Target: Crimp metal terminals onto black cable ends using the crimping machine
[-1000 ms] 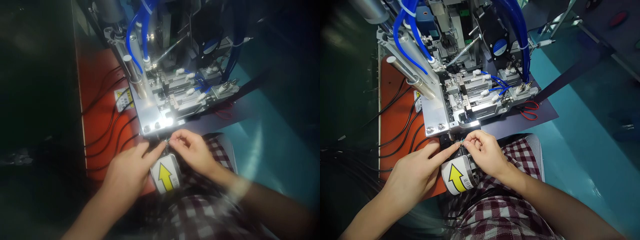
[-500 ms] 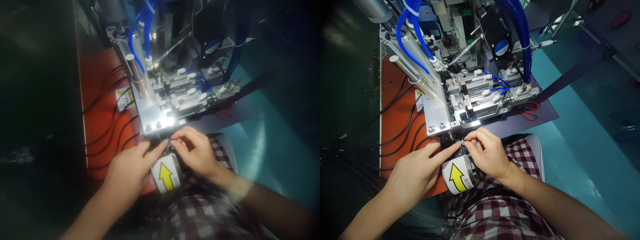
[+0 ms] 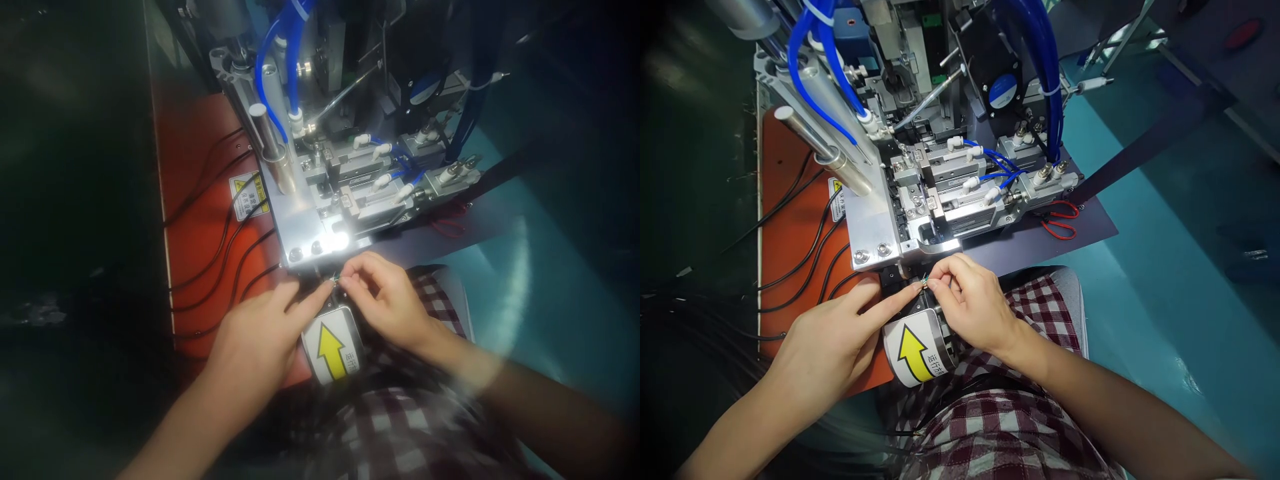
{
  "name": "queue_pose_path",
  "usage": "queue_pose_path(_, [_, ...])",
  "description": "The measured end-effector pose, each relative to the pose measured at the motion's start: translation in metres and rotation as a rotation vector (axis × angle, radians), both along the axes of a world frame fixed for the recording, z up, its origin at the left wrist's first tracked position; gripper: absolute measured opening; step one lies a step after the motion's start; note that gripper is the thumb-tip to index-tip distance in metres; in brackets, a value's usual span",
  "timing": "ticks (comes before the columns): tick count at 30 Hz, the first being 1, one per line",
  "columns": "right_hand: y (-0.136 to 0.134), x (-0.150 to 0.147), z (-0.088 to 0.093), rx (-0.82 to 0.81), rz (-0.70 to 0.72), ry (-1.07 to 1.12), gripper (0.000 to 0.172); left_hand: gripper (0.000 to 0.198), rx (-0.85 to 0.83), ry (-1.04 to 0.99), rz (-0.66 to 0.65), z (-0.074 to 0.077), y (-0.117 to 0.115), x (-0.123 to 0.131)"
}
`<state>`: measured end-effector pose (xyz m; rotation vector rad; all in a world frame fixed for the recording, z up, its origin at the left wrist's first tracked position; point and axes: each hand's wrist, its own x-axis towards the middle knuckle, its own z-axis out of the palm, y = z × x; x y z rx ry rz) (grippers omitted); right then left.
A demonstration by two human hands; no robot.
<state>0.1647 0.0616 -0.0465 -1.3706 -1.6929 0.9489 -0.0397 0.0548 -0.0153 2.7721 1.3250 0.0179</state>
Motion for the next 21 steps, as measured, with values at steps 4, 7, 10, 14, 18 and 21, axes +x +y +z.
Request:
queue_pose_path(4, [-0.0003,0.0001,0.0006,-0.101,0.012,0.014,0.007,0.055,-0.025,-0.002,0.007,-0.0025,-0.0012,-0.0021])
queue_pose_path(7, [-0.0005,-0.0002,0.0013,-0.125,0.013,0.037,0.007,0.055,-0.038,-0.004,0.006,-0.0027,-0.0011,-0.0024])
queue_pose_path(10, [0.0004,-0.0001,0.0014,-0.136,0.017,0.045,0.007,0.054,-0.043,0.002,0.004,-0.0023,-0.0007,-0.0022])
queue_pose_path(14, [0.0018,0.0007,-0.001,-0.185,0.011,0.076,0.008,0.056,-0.051,0.004,0.003,-0.0017,-0.0004,-0.0019])
queue_pose_path(18, [0.0021,0.0008,-0.0022,-0.22,0.006,0.113,0.008,0.056,-0.053,-0.002,0.002,-0.001,0.0,-0.0012])
queue_pose_path(21, [0.0022,0.0003,-0.0016,-0.239,0.004,0.13,0.008,0.054,-0.04,-0.002,0.003,-0.0003,-0.0001,-0.0006])
